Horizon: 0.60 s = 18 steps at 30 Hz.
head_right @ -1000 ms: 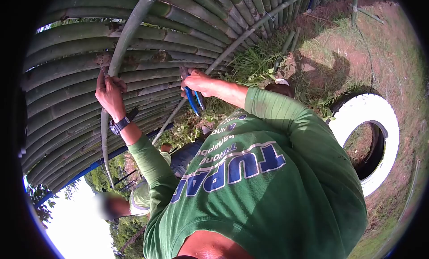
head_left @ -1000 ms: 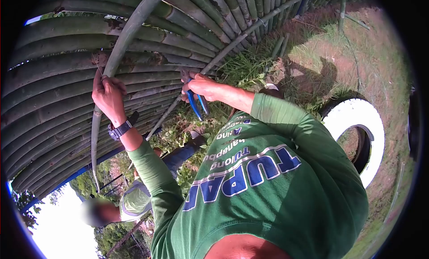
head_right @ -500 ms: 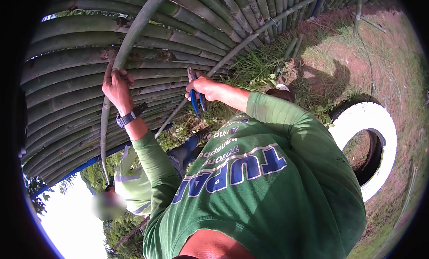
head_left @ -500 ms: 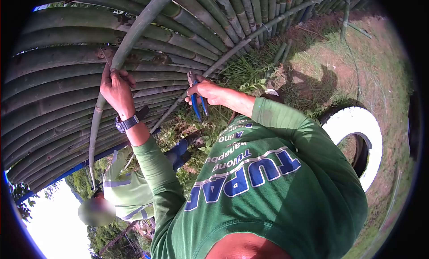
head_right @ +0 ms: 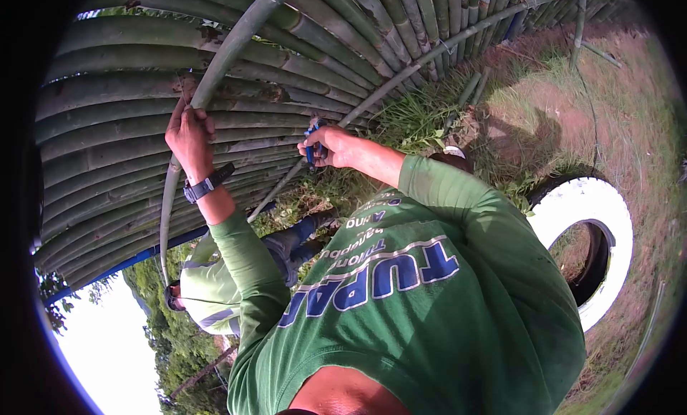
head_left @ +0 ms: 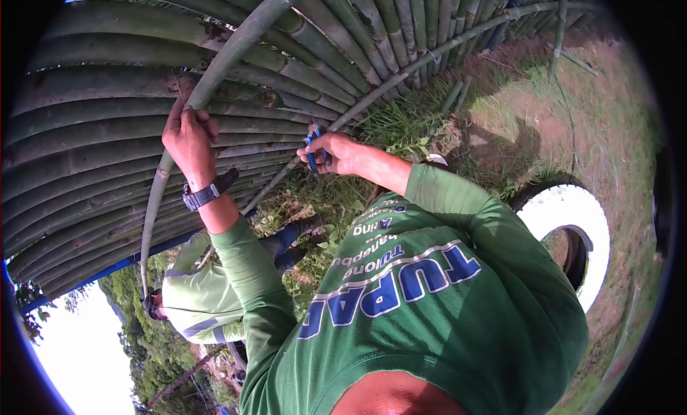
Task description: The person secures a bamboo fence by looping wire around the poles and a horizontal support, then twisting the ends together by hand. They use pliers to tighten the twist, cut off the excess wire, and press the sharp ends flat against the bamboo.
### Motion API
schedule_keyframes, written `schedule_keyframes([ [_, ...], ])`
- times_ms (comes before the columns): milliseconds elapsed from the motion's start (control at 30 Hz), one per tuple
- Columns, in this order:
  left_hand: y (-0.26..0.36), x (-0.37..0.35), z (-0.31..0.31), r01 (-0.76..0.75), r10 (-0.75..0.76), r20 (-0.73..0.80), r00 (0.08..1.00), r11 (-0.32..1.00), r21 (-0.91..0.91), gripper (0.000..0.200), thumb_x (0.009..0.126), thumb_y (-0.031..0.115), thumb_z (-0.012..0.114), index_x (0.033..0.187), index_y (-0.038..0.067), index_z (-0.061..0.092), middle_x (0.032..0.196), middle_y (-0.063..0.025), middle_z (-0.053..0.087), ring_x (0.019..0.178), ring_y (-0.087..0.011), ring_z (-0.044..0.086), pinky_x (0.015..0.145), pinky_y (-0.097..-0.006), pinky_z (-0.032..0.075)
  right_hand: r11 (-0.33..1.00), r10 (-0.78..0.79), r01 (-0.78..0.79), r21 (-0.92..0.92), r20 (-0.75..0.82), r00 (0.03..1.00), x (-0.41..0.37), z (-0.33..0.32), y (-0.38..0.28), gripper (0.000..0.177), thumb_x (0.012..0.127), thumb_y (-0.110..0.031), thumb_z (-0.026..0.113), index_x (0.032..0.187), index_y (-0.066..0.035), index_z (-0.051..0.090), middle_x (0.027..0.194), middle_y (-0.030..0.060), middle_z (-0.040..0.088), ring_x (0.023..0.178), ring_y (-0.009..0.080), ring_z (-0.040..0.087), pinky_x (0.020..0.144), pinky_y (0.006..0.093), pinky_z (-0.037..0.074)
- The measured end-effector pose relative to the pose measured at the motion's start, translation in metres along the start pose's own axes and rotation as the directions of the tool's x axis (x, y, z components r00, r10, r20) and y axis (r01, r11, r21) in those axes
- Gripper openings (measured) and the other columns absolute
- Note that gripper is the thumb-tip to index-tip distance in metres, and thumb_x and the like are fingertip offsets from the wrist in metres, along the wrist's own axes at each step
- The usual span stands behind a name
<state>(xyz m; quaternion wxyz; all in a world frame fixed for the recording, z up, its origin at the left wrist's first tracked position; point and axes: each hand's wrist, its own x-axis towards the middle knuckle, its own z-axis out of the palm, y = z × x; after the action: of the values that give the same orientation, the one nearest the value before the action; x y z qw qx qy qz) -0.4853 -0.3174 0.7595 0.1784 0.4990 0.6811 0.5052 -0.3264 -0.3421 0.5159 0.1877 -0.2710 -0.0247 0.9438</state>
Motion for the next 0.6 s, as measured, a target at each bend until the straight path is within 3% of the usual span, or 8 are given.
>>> schedule_keyframes([
  [67,0.002,0.005,-0.004,-0.003,0.003,0.022,1.0,1.0,0.011,0.036,0.102,0.004,0.045,0.132,-0.005,0.063,0.07,-0.0024,0.057,0.046,-0.0104,0.05,0.039,-0.0258,0.034,0.997,-0.001,0.005,-0.075,0.057,0.998,-0.001,0.003,-0.002,0.044,0.083,-0.005,0.071,0.124,-0.002,0.053,0.1,0.0093,0.07,0.081,0.021,0.071,0.07,0.0349,0.059],
  [133,0.008,0.008,-0.007,0.02,-0.022,0.018,1.0,0.997,0.077,0.036,0.102,0.005,0.046,0.131,-0.004,0.064,0.07,-0.0023,0.057,0.046,-0.0096,0.049,0.038,-0.0254,0.033,0.857,-0.396,0.421,-0.297,0.143,0.907,-0.006,0.018,-0.005,0.046,0.083,-0.007,0.071,0.125,-0.002,0.053,0.094,0.0075,0.068,0.074,0.0182,0.067,0.066,0.0326,0.056],
  [167,0.011,0.009,-0.01,0.023,-0.024,0.006,1.0,0.997,0.076,0.036,0.102,0.005,0.046,0.131,-0.004,0.064,0.07,-0.0023,0.057,0.046,-0.0096,0.049,0.038,-0.0254,0.033,0.792,-0.445,0.472,-0.387,0.163,0.88,-0.01,0.025,-0.013,0.049,0.084,-0.01,0.07,0.129,-0.004,0.053,0.09,0.0067,0.065,0.072,0.0157,0.064,0.064,0.0323,0.055],
  [267,0.023,0.016,-0.018,0.037,-0.041,0.033,0.999,0.994,0.1,0.036,0.101,0.008,0.048,0.13,-0.004,0.065,0.07,-0.0017,0.057,0.046,-0.0089,0.048,0.038,-0.0249,0.031,0.767,-0.36,0.348,-0.539,0.087,0.929,0.006,0.033,-0.033,0.052,0.086,-0.013,0.07,0.134,-0.006,0.053,0.089,0.0069,0.066,0.071,0.0154,0.064,0.063,0.0321,0.054],
  [333,0.029,0.028,-0.03,0.093,-0.107,0.084,0.991,0.983,0.157,0.036,0.1,0.01,0.05,0.13,-0.005,0.065,0.07,-0.0012,0.057,0.045,-0.0084,0.048,0.038,-0.0244,0.03,0.767,-0.403,0.4,-0.502,0.108,0.909,0.022,0.031,-0.036,0.048,0.089,-0.017,0.069,0.134,-0.006,0.054,0.087,0.0066,0.066,0.07,0.0146,0.064,0.062,0.031,0.053],
  [433,0.035,0.038,-0.038,0.067,-0.09,0.083,0.993,0.968,0.243,0.037,0.099,0.01,0.05,0.129,-0.005,0.066,0.07,-0.0013,0.058,0.046,-0.0076,0.047,0.039,-0.0242,0.03,0.582,-0.487,0.464,-0.667,0.172,0.857,0.034,0.035,-0.042,0.042,0.092,-0.019,0.069,0.129,-0.003,0.056,0.099,0.0074,0.067,0.078,0.0136,0.066,0.064,0.0323,0.056],
  [533,0.041,0.046,-0.04,0.045,-0.075,0.094,0.993,0.956,0.292,0.036,0.099,0.009,0.05,0.128,-0.005,0.066,0.07,-0.0014,0.059,0.046,-0.0071,0.047,0.039,-0.0247,0.031,0.417,-0.471,0.34,-0.843,0.12,0.874,0.034,0.042,-0.05,0.041,0.094,-0.023,0.066,0.13,-0.004,0.057,0.1,0.0144,0.068,0.086,0.0241,0.07,0.072,0.0389,0.057],
  [600,0.041,0.047,-0.044,0.046,-0.079,0.097,0.992,0.953,0.3,0.036,0.099,0.009,0.05,0.127,-0.005,0.067,0.069,-0.0015,0.059,0.046,-0.0069,0.046,0.04,-0.0249,0.031,-0.003,-0.621,0.299,-0.954,0.236,0.747,0.039,0.049,-0.051,0.04,0.094,-0.025,0.065,0.129,-0.006,0.059,0.104,0.0235,0.067,0.095,0.0393,0.068,0.085,0.0466,0.055],
])
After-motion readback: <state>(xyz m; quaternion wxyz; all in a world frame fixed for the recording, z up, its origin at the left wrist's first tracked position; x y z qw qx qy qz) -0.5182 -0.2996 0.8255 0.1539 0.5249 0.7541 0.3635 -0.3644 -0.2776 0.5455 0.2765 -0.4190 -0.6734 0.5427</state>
